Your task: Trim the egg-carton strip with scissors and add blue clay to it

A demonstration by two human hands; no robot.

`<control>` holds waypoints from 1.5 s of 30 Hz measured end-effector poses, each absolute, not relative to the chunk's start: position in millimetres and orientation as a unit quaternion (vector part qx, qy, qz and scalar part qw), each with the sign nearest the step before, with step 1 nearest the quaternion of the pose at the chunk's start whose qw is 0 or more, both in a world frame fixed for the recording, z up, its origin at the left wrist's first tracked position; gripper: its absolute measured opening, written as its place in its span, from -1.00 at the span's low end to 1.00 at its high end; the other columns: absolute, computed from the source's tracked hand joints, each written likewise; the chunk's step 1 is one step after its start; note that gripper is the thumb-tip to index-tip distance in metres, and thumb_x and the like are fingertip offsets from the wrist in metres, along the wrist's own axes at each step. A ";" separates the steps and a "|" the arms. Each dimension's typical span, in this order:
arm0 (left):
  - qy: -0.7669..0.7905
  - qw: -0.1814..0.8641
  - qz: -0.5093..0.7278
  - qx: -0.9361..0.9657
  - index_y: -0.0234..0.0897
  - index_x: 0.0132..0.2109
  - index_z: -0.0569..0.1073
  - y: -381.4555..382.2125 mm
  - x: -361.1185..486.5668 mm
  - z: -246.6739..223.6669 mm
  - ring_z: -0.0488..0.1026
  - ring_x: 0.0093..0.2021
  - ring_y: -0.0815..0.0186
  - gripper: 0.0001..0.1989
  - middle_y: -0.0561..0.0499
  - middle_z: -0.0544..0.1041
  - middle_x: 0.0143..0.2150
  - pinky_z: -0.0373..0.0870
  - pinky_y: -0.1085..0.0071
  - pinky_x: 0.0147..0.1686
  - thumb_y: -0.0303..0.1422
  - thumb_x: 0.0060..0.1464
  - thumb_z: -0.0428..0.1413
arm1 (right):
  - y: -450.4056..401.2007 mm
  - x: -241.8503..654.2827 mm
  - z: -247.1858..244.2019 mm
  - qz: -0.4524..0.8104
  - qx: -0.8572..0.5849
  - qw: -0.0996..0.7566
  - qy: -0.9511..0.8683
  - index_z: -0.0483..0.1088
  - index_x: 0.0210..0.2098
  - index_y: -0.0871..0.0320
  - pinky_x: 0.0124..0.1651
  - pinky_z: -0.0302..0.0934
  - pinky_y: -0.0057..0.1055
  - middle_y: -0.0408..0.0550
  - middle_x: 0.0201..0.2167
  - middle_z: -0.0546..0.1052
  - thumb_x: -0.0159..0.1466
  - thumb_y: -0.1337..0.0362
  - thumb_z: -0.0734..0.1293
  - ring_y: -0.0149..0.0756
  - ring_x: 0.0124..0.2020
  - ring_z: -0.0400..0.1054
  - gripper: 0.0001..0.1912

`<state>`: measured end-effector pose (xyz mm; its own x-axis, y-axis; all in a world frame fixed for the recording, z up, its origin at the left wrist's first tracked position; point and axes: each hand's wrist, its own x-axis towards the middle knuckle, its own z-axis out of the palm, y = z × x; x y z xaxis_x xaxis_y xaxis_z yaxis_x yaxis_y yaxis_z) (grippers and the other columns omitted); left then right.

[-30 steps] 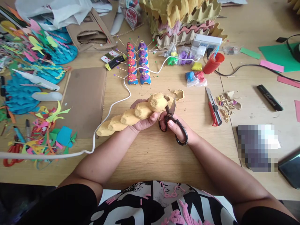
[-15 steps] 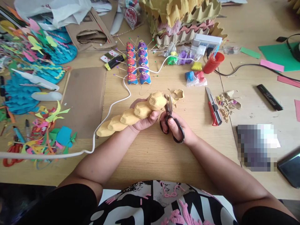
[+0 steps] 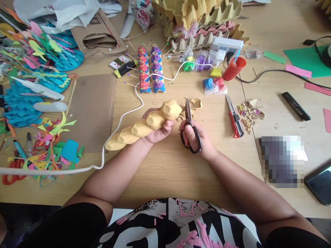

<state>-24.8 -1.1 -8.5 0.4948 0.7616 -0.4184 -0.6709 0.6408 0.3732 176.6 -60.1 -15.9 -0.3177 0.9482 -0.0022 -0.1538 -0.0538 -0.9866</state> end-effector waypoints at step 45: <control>0.310 0.820 0.454 0.161 -0.21 -0.19 0.58 -8.0 -17.6 -7.6 0.55 -0.36 0.31 -0.81 -0.05 0.67 -0.28 0.46 0.40 -0.36 -0.41 -0.02 0.21 | -38.8 189.4 -13.0 0.671 -0.324 0.461 -0.482 0.18 -0.66 0.05 -0.57 0.02 -0.40 -0.25 -0.74 0.17 0.39 -0.26 0.42 -0.46 -0.66 0.08 -0.28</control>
